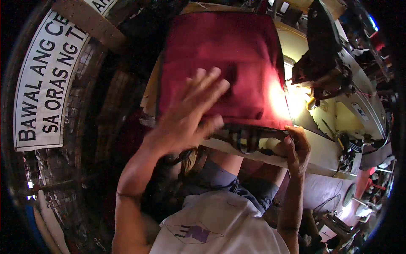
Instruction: Sew components of a leather bag using an industrial sewing machine.
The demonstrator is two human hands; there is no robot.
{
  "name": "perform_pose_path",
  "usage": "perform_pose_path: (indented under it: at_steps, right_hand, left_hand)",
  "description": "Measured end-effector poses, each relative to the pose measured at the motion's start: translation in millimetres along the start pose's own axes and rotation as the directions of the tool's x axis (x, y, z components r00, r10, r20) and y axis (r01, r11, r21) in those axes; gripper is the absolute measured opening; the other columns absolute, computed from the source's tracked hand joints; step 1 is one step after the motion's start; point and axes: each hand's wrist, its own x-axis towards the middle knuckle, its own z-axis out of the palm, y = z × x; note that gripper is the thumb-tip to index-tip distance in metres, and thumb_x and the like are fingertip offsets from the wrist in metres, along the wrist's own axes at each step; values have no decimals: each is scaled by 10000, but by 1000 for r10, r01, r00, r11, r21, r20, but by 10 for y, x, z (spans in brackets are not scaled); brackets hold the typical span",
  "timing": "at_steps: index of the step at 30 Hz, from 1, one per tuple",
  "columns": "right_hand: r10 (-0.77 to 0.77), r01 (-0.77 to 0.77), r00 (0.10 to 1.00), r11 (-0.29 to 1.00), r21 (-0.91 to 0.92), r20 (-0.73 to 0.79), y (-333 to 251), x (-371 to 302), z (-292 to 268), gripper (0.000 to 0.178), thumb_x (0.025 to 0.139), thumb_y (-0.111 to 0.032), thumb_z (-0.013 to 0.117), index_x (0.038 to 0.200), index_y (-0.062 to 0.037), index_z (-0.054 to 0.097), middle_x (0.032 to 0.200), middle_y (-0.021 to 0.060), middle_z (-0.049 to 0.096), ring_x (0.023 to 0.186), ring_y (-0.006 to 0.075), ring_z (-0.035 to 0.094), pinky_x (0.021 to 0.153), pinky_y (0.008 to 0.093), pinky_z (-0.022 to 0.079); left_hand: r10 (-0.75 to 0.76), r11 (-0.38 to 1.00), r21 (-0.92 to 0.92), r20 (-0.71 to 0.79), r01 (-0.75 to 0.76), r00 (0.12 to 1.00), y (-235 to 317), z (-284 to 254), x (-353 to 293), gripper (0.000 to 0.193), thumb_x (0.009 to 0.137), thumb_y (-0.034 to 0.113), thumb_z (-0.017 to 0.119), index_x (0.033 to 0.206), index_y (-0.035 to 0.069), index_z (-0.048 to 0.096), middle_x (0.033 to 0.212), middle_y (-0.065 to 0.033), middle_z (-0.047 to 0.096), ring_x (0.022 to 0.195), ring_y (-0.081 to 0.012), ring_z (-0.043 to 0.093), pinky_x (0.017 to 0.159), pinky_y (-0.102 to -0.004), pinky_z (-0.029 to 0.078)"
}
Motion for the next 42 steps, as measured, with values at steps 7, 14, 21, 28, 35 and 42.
perform_pose_path:
  at_steps: [7, 14, 21, 28, 35, 42]
  right_hand:
    - [-9, 9, 1000, 1000, -5, 4, -28, -15, 13, 235, 912, -116, 705, 1107, 11, 670, 973, 54, 596, 899, 134, 606, 819, 275, 492]
    - [-111, 122, 991, 979, -164, 75, -66, 57, 14, 228, 864, -62, 719, 1075, 16, 680, 906, 86, 612, 842, 164, 623, 762, 279, 499]
    - [-213, 220, 975, 950, -222, 56, -68, 48, 46, 230, 828, -48, 734, 1049, 1, 688, 881, 95, 629, 790, 169, 618, 676, 292, 485]
    - [-152, 152, 988, 988, -37, 3, -21, -48, -52, 228, 837, -53, 730, 1057, -8, 690, 878, 76, 607, 756, 134, 594, 647, 271, 464]
    - [-280, 84, 911, 844, -529, -303, 100, -96, -231, 346, 844, -92, 743, 1180, -67, 663, 945, 114, 626, 787, 239, 631, 676, 353, 516]
    - [-288, -217, 877, 478, -851, -385, 417, -147, -836, 327, 882, -164, 694, 1198, -83, 680, 1064, 122, 594, 1015, 315, 562, 921, 439, 447]
  left_hand:
    - [-151, 866, 443, -214, 234, 965, -229, -13, 183, 492, 1006, 369, 513, 1371, 41, 545, 1464, -167, 488, 1388, -373, 406, 1146, -519, 299]
    - [155, 883, 448, 1, -139, 988, -199, 704, 444, 548, 998, 367, 507, 1476, 104, 445, 1559, -126, 384, 1451, -362, 319, 1194, -536, 224]
    - [160, 919, 363, 12, -154, 987, -337, 726, 488, 603, 986, 423, 507, 1490, 102, 426, 1591, -118, 327, 1475, -367, 264, 1203, -566, 176]
    - [129, 935, 315, 134, -166, 983, -481, 373, 176, 617, 1008, 459, 467, 1510, 107, 399, 1608, -122, 299, 1499, -358, 220, 1220, -526, 155]
    - [294, 936, 192, 31, -294, 955, -105, 256, -139, 449, 848, 258, 729, 1235, 58, 623, 1286, -105, 572, 1243, -330, 516, 1079, -467, 402]
    - [189, 969, 177, -75, -173, 979, -128, 534, -156, 444, 768, 148, 788, 1178, 59, 642, 1089, -81, 573, 1047, -299, 550, 934, -432, 469]
